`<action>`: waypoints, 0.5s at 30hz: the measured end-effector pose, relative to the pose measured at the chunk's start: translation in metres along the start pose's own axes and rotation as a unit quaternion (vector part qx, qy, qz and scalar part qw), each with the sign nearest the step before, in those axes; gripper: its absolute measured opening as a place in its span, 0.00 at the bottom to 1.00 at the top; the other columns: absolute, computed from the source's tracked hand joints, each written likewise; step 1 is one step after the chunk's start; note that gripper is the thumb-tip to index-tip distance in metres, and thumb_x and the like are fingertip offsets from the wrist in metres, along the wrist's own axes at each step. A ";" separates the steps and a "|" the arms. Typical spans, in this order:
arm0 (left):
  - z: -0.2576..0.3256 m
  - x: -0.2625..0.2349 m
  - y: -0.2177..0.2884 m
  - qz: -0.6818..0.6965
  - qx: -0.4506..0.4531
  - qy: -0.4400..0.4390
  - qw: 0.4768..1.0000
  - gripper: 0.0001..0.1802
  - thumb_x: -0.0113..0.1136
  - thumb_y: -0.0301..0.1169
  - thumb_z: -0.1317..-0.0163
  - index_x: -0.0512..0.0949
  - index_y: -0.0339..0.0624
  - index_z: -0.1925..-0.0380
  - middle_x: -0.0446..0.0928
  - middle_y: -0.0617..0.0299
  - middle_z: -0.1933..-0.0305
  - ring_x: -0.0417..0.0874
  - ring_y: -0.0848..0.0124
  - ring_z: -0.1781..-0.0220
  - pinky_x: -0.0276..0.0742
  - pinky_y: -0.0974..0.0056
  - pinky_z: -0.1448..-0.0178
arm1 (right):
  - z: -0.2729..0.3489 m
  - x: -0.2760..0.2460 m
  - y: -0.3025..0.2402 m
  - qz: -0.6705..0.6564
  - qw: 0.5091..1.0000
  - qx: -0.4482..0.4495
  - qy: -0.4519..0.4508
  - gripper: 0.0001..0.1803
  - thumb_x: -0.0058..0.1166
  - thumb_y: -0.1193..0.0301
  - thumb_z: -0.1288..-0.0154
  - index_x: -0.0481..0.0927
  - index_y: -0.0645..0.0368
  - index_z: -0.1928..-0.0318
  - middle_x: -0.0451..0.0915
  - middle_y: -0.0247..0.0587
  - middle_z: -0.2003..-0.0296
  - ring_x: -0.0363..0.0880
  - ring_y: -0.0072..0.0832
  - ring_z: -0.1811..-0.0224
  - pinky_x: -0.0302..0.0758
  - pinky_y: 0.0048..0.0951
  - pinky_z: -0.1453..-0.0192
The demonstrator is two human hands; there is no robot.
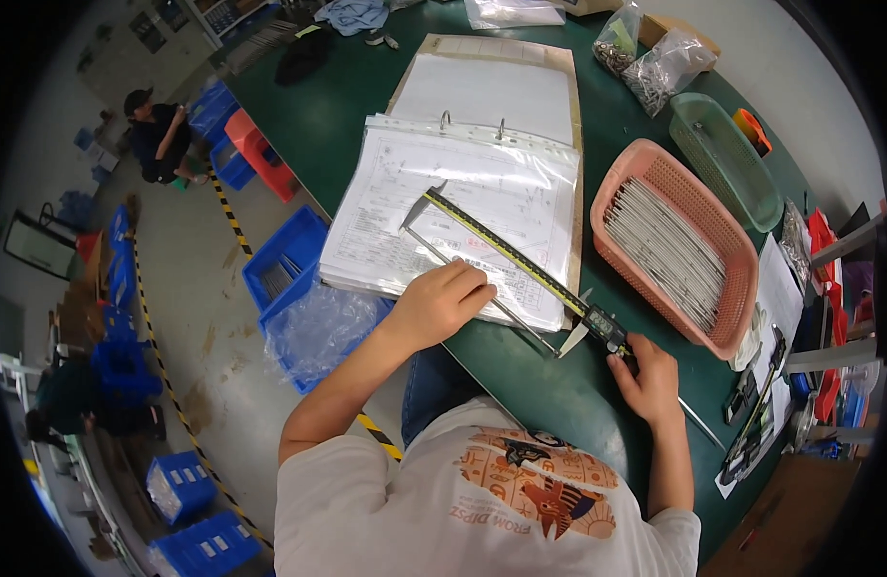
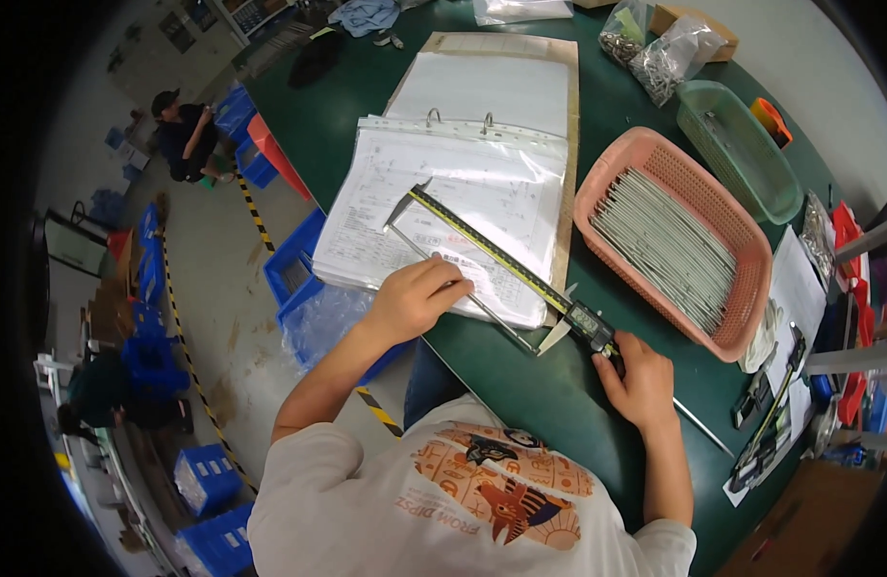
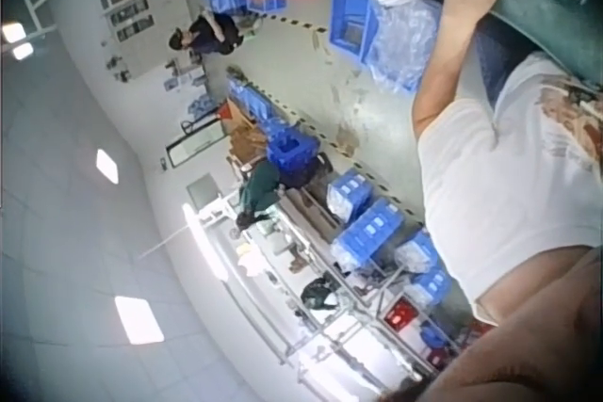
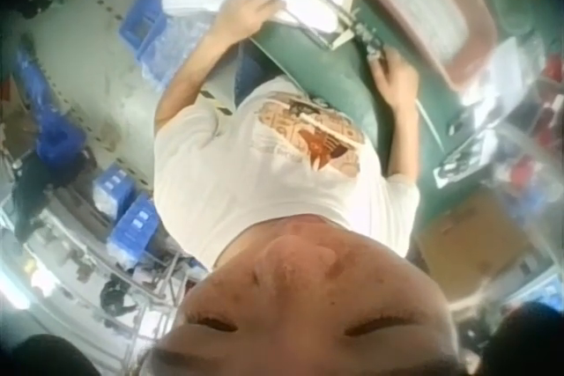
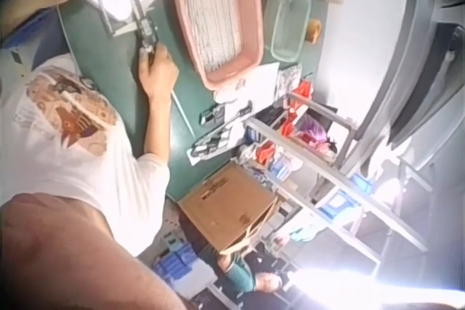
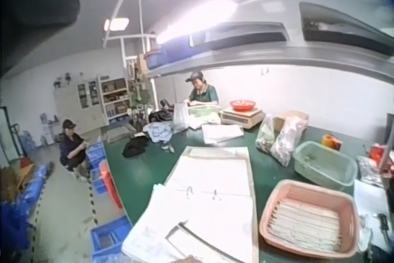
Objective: The recorder uses a digital caliper to measure the length of thin metal rods according to specifications in a binder.
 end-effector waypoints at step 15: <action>-0.009 -0.002 -0.008 0.015 -0.040 -0.006 0.999 0.14 0.56 0.18 0.62 0.80 0.42 0.71 0.75 0.63 0.69 0.78 0.67 0.61 0.76 0.67 0.66 | -0.001 0.002 0.002 -0.005 1.000 0.014 -0.009 0.17 0.56 0.61 0.44 0.73 0.61 0.61 0.76 0.49 0.77 0.75 0.47 0.77 0.69 0.42 0.74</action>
Point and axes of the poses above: each hand's wrist, its own z-axis away from the middle knuckle, its own x-axis out of the palm, y = z × x, the point moved 1 cm from there along -z, towards the middle knuckle
